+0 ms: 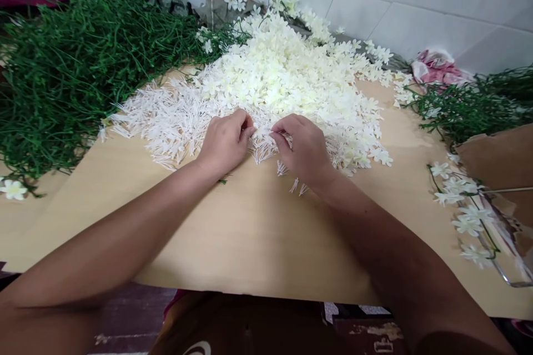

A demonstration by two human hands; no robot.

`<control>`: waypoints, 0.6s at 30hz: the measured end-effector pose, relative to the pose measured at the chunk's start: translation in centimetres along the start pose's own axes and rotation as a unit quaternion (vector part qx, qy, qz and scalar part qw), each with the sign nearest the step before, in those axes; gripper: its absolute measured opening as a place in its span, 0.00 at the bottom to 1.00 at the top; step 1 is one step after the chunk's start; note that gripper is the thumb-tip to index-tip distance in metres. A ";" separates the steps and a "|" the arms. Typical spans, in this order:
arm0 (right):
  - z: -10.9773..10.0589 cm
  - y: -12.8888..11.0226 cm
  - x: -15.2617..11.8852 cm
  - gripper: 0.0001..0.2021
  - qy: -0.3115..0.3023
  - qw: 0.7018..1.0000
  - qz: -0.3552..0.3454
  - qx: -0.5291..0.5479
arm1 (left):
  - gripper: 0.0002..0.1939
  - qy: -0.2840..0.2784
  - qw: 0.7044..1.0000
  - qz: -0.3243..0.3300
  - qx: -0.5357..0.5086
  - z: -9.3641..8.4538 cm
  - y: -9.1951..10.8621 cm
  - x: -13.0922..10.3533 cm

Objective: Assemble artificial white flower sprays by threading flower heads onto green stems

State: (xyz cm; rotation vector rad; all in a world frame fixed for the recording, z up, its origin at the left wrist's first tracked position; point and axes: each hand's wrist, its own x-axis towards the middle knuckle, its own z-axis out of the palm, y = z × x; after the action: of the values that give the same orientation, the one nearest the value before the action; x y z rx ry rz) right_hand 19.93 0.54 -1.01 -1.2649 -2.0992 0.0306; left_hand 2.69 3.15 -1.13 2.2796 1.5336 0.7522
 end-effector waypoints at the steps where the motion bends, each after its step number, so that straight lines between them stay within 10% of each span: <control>1: 0.0 -0.1 0.0 0.06 0.004 1.000 -0.012 -0.009 | 0.07 -0.004 1.000 -0.002 -0.010 0.0 0.1 -0.1; 18: 2.4 0.4 -0.5 0.09 0.076 0.988 -0.102 -0.084 | 0.04 0.038 0.962 -0.022 -0.269 2.0 -0.7 -0.2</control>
State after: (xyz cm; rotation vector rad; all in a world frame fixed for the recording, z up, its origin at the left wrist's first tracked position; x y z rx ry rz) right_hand 19.06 1.11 -3.26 -1.1032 -2.1217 -0.3279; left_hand 3.20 3.35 -3.21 1.8251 1.2099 1.0979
